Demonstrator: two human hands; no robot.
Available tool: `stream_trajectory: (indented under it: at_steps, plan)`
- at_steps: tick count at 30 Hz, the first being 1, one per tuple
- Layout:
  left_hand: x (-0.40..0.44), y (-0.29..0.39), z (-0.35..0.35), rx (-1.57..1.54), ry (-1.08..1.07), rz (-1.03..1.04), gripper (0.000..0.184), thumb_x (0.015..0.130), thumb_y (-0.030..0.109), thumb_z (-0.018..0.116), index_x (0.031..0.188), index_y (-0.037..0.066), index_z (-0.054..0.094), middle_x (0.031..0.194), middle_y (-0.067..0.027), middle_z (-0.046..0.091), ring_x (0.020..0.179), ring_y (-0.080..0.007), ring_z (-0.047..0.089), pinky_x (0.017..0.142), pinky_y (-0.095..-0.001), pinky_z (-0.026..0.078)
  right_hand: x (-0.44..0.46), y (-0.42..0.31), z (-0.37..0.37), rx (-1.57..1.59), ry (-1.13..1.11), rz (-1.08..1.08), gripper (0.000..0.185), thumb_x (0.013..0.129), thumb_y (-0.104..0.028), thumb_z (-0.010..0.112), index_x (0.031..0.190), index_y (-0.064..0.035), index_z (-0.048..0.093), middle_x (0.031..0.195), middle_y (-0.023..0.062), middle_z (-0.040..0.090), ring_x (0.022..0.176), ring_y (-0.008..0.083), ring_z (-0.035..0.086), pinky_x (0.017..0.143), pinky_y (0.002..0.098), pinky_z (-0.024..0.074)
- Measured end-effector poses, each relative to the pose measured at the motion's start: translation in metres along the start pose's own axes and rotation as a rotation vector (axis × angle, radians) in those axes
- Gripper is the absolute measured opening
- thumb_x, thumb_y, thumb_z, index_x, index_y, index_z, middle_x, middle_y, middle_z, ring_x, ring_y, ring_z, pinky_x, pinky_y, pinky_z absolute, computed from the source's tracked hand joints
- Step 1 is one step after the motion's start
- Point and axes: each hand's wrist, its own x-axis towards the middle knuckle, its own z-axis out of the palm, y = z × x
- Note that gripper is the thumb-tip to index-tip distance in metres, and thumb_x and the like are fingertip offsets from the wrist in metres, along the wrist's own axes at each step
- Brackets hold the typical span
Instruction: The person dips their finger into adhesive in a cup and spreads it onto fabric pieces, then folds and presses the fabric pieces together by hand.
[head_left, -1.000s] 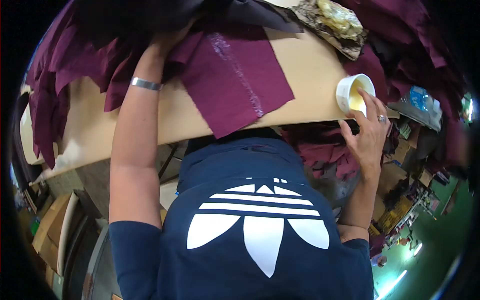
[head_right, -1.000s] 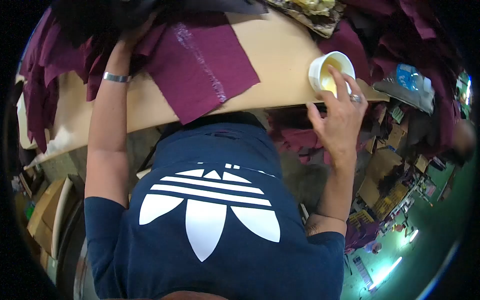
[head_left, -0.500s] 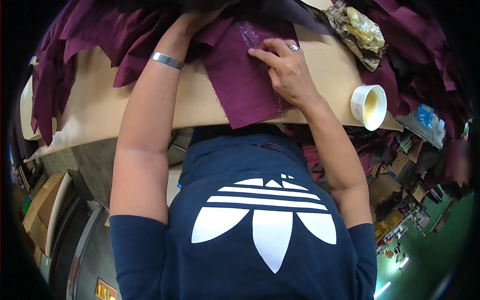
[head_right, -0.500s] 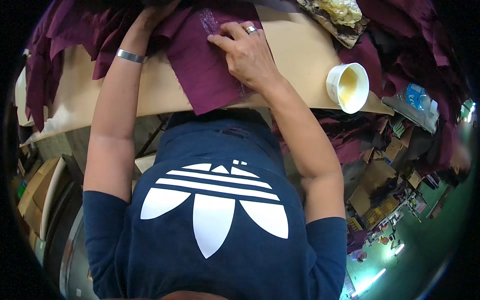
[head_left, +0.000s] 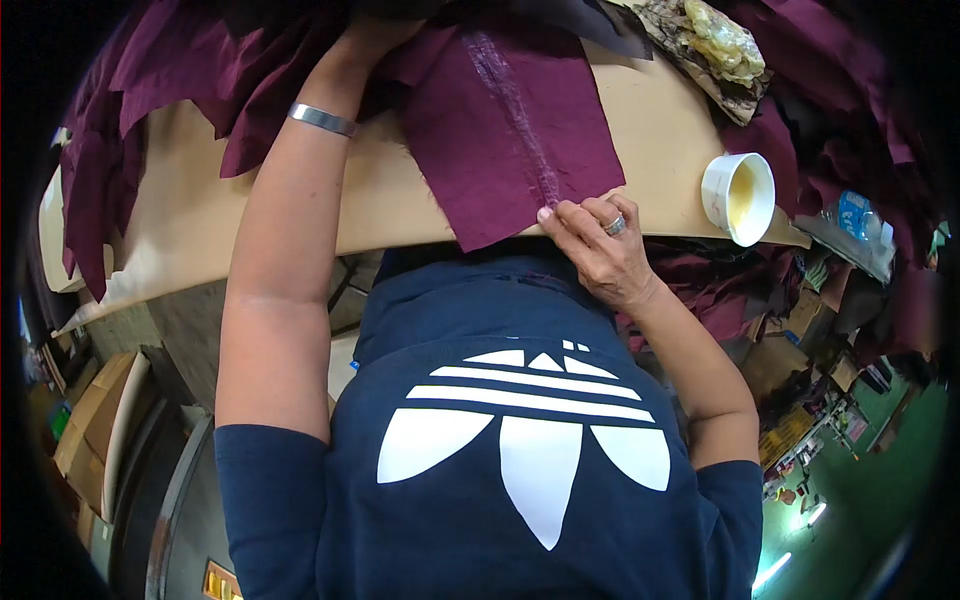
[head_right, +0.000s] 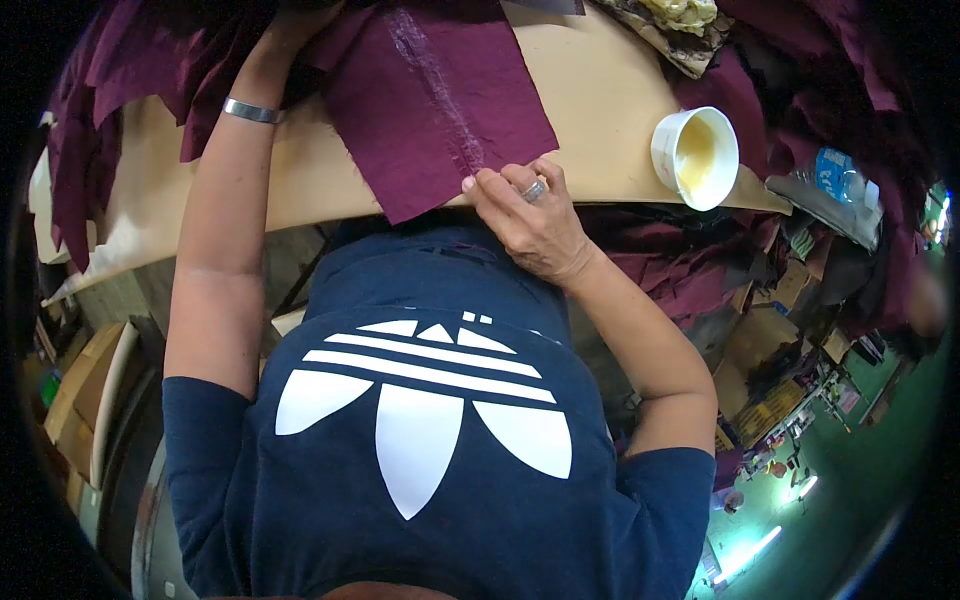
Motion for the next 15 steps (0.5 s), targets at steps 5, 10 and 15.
stream_trajectory:
  at_steps: [5, 10, 15]
  plan:
    - [0.006, -0.006, -0.011, -0.282, -0.047, -0.102, 0.054, 0.091, 0.033, 0.047, 0.136, 0.005, 0.036, 0.141, -0.0147, 0.032, 0.133, -0.0307, 0.025, 0.112, -0.0422, 0.015, 0.021, 0.013, -0.013, 0.3, -0.019, 0.206, 0.028, 0.077, -0.011, 0.054, 0.104, -0.0088, 0.064, 0.095, 0.0028, 0.055, 0.088, 0.0169, 0.053, 0.084, 0.0349, 0.0332]
    - [0.02, 0.001, -0.036, -0.214, 0.01, -0.087, 0.053, 0.091, 0.032, 0.048, 0.134, 0.005, 0.037, 0.139, -0.0143, 0.033, 0.131, -0.0305, 0.027, 0.111, -0.0421, 0.016, 0.016, 0.008, 0.0, -0.048, -0.049, 0.06, 0.021, 0.076, -0.012, 0.057, 0.096, -0.0103, 0.064, 0.096, 0.0011, 0.056, 0.088, 0.0156, 0.052, 0.086, 0.037, 0.0317]
    - [0.026, 0.002, -0.036, -0.328, -0.014, -0.136, 0.051, 0.091, 0.032, 0.048, 0.133, 0.005, 0.038, 0.137, -0.0141, 0.035, 0.129, -0.0302, 0.028, 0.11, -0.0417, 0.018, 0.031, 0.021, -0.01, 0.193, -0.013, 0.081, 0.02, 0.073, -0.008, 0.055, 0.09, -0.0117, 0.064, 0.096, 0.0008, 0.056, 0.09, 0.0182, 0.052, 0.085, 0.036, 0.0331]
